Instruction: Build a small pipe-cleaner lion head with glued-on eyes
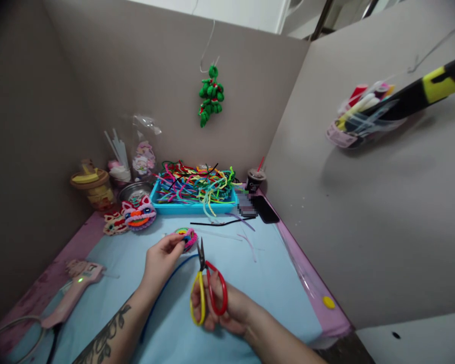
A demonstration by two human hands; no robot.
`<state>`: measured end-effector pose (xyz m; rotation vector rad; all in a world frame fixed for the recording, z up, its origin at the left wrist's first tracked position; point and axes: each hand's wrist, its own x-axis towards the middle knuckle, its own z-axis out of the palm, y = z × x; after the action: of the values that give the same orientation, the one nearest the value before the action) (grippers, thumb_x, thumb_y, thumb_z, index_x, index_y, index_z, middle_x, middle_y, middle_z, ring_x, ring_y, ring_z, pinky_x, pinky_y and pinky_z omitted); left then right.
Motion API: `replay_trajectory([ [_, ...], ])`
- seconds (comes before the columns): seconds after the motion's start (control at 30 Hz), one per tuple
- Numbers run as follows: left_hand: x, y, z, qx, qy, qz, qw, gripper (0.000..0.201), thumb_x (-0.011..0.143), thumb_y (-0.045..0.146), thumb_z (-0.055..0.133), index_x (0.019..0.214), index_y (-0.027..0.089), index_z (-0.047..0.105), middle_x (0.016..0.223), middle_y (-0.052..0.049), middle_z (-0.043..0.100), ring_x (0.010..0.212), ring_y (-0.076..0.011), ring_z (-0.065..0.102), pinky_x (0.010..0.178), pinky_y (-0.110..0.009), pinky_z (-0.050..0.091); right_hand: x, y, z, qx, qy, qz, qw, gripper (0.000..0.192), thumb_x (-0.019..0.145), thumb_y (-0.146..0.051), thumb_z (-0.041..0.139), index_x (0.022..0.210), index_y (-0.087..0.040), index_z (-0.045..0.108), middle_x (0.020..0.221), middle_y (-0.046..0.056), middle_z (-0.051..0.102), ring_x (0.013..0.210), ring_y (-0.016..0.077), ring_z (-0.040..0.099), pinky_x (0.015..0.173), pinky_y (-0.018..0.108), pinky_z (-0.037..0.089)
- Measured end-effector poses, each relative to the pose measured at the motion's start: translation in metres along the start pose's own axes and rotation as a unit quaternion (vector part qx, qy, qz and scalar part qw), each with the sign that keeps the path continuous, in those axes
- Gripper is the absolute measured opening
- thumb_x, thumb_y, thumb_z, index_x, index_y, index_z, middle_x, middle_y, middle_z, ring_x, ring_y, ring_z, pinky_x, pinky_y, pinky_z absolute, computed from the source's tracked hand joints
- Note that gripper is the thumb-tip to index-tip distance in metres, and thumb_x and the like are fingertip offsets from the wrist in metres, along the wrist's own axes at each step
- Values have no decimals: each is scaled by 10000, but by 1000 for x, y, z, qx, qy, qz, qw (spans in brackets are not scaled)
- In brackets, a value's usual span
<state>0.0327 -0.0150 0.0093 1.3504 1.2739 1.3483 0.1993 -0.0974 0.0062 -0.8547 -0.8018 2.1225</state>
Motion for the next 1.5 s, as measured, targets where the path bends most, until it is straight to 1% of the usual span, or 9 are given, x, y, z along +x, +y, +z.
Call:
replay_trajectory([
  [0.07, 4, 0, -1, -50, 7, -50, 997, 214, 673, 272, 660, 833, 134, 695, 696, -39, 710, 637, -164, 657, 642, -272, 530, 1, -19, -12, -89, 83, -23, 992, 641, 676, -768, 519, 887, -163, 524, 684, -10, 490, 499, 87, 472, 387, 167, 292],
  [0.13, 7, -1, -2, -101, 6, -92, 991, 239, 630, 263, 693, 817, 114, 678, 626, -23, 685, 584, -150, 638, 619, -268, 517, 5, -40, -27, -279, 192, -54, 939, 563, 724, -707, 515, 881, -167, 535, 640, -25, 466, 499, 91, 432, 435, 195, 301],
  [0.27, 10, -4, -1, -190, -8, -146, 971, 268, 568, 241, 731, 786, 112, 642, 556, -1, 650, 524, -130, 606, 593, -269, 491, 20, -65, -49, -656, 344, -55, 670, 338, 745, -491, 595, 844, -168, 597, 816, 56, 594, 741, 183, 548, 592, 256, 355],
  [0.33, 10, -4, -1, -205, -14, -156, 966, 279, 557, 233, 740, 784, 117, 629, 550, 0, 646, 521, -129, 601, 590, -272, 481, 27, -66, -53, -731, 350, -27, 585, 305, 772, -431, 570, 917, -167, 621, 916, 91, 621, 835, 222, 575, 630, 272, 364],
  [0.5, 8, -1, 0, -184, -19, -165, 969, 287, 547, 238, 738, 771, 142, 587, 548, 0, 641, 529, -145, 611, 581, -274, 468, 33, -59, -50, -773, 342, -18, 534, 372, 802, -390, 566, 1077, -147, 622, 1071, 143, 605, 976, 267, 564, 755, 311, 400],
  [0.6, 6, 1, 1, -165, -34, -171, 971, 266, 554, 241, 727, 744, 160, 559, 542, 3, 630, 540, -147, 622, 576, -259, 466, 34, -62, -41, -759, 334, -70, 555, 291, 819, -344, 568, 1025, -165, 667, 1049, 135, 613, 1002, 265, 547, 822, 324, 398],
  [0.73, 3, 2, 4, -146, -70, -171, 972, 252, 572, 242, 720, 741, 179, 544, 550, 14, 625, 560, -144, 634, 589, -244, 473, 46, -65, -21, -625, 229, -236, 708, 179, 840, -250, 548, 895, -208, 713, 906, 61, 652, 858, 185, 588, 792, 290, 429],
  [0.9, 3, 0, 4, -71, -96, -129, 984, 221, 604, 266, 703, 730, 176, 545, 549, 30, 605, 491, -113, 579, 518, -215, 429, 65, -60, -13, -491, 207, -266, 803, 110, 771, -234, 604, 761, -170, 693, 738, 26, 638, 727, 155, 570, 668, 258, 424],
  [1.5, 2, -8, 7, -104, -94, -176, 974, 238, 612, 243, 747, 758, 159, 579, 585, -1, 667, 593, -137, 651, 600, -209, 468, 70, -50, -18, -285, 187, -181, 923, 180, 692, -323, 623, 628, -167, 561, 510, -52, 452, 507, 94, 398, 500, 217, 307],
])
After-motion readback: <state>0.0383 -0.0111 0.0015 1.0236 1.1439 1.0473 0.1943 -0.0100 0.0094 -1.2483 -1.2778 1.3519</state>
